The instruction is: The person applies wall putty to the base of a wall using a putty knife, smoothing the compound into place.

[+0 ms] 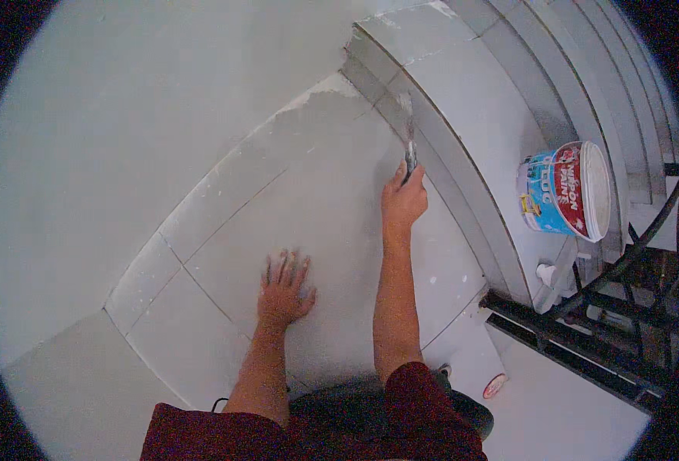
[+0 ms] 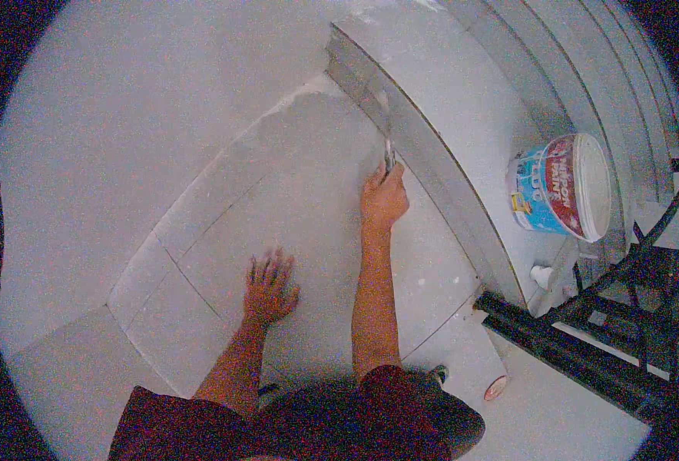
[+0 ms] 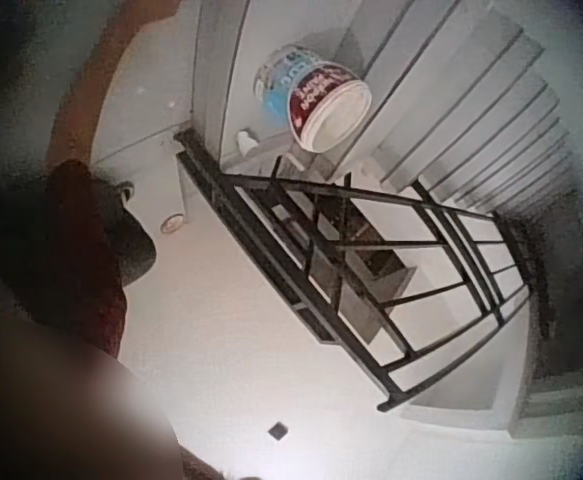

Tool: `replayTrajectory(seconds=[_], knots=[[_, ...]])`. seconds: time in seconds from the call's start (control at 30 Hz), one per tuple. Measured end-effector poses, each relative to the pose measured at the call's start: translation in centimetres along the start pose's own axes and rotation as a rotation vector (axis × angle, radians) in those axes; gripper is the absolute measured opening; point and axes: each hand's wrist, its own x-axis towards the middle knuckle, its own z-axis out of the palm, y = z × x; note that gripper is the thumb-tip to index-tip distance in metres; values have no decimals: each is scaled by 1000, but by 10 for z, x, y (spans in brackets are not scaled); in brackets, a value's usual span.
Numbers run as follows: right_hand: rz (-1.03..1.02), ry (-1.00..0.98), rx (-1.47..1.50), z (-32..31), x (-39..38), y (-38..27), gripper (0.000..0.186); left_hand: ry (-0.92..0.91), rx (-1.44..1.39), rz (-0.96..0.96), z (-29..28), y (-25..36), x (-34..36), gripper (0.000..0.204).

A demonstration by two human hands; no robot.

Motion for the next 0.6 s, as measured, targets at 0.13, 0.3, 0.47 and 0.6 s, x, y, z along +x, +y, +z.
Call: replayTrajectory(seconds=[0.13,0.3,0.47,0.6], knots=[[66,-48,27,-8,-10,5,29,-9,-32,0,2,-3,-1,74],[-37,-72,-99,-4,15,-3,32,-3,-10,8,7,0,1,77],[-34,-60,-54,-12,9,0,31,-11,-14,-16,3,-1,-2,78],[-9,-24,-53,-22,0,18,30,-19,-24,-22,6,-2,-2,77]])
